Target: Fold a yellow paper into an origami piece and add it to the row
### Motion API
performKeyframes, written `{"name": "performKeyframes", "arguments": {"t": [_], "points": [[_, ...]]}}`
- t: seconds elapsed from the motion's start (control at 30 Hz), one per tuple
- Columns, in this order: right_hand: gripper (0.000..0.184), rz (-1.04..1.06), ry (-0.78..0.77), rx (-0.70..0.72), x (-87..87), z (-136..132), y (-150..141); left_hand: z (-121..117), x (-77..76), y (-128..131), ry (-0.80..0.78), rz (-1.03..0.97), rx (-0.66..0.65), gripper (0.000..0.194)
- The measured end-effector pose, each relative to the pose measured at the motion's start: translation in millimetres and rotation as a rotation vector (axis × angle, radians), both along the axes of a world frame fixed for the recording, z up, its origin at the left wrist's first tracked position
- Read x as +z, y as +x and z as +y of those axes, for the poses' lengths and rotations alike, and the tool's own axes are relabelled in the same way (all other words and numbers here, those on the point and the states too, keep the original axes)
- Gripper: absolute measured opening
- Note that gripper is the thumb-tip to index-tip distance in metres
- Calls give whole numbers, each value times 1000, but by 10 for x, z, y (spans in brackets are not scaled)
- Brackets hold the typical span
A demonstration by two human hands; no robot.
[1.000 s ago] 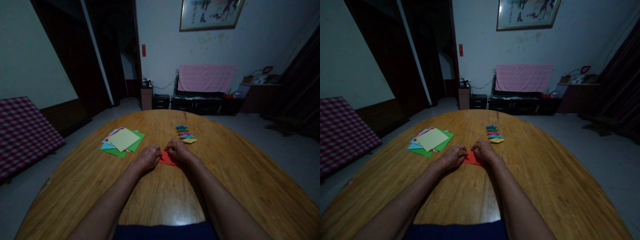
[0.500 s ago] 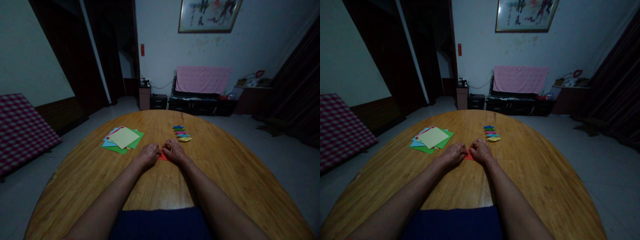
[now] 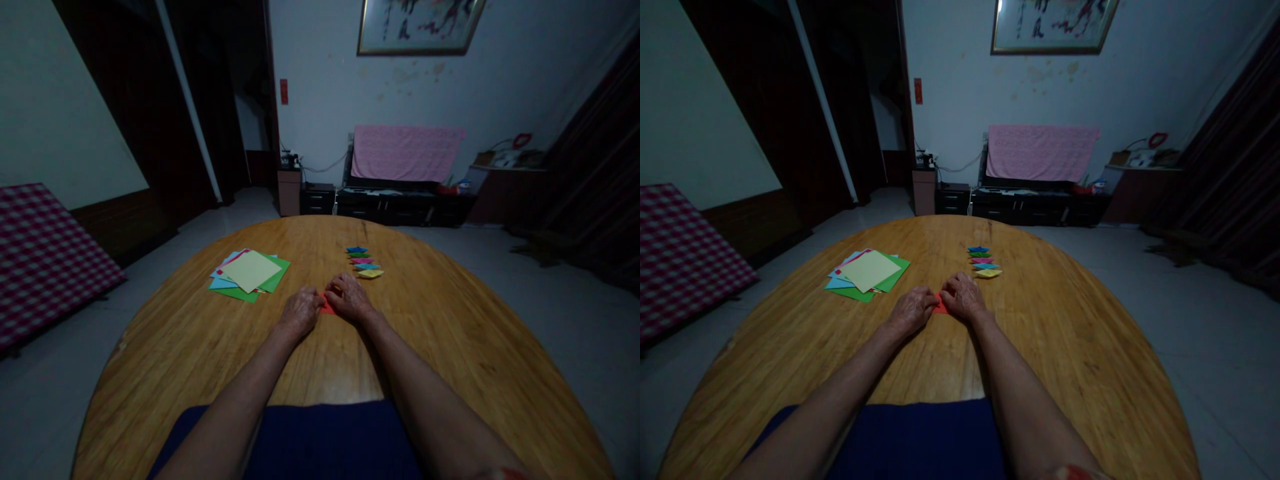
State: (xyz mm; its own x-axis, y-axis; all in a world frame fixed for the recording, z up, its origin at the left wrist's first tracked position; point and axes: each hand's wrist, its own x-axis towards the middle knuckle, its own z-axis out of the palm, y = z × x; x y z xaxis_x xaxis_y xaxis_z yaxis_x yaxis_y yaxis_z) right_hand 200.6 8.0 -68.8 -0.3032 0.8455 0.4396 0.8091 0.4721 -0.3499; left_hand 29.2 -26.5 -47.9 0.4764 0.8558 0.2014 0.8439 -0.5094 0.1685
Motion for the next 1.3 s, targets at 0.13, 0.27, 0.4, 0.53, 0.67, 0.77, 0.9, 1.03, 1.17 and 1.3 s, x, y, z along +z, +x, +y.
{"name": "performKeyframes", "arguments": {"t": [0.13,0.27,0.4,0.53,0.67,0.77,0.9,1.03,1.17,1.3], "points": [[11,8,-13,4,36,-27,-1,-13,18,-9,-13,3,-4,28],[11,17,-19,8,70,-54,-9,-33,33,-12,-7,1,-12,28],[11,24,-9,7,73,-62,-12,-43,37,-10,-14,-5,-4,28],[12,19,-10,7,69,-65,-9,-46,37,-7,-7,-11,-3,29],[12,14,-10,9,72,-70,-10,-46,42,-7,-31,-19,0,28],[12,13,-10,8,67,-66,-13,-46,45,-4,-42,-27,5,27],[12,10,-5,8,47,-48,-12,-48,52,3,-41,-24,6,27],[12,3,2,8,33,-38,-14,-68,75,13,-41,-9,3,29],[14,-17,-3,-15,43,-60,-30,-109,98,32,-38,9,10,31],[17,-58,-9,-41,61,-104,-54,-136,95,23,-29,27,11,31]]}}
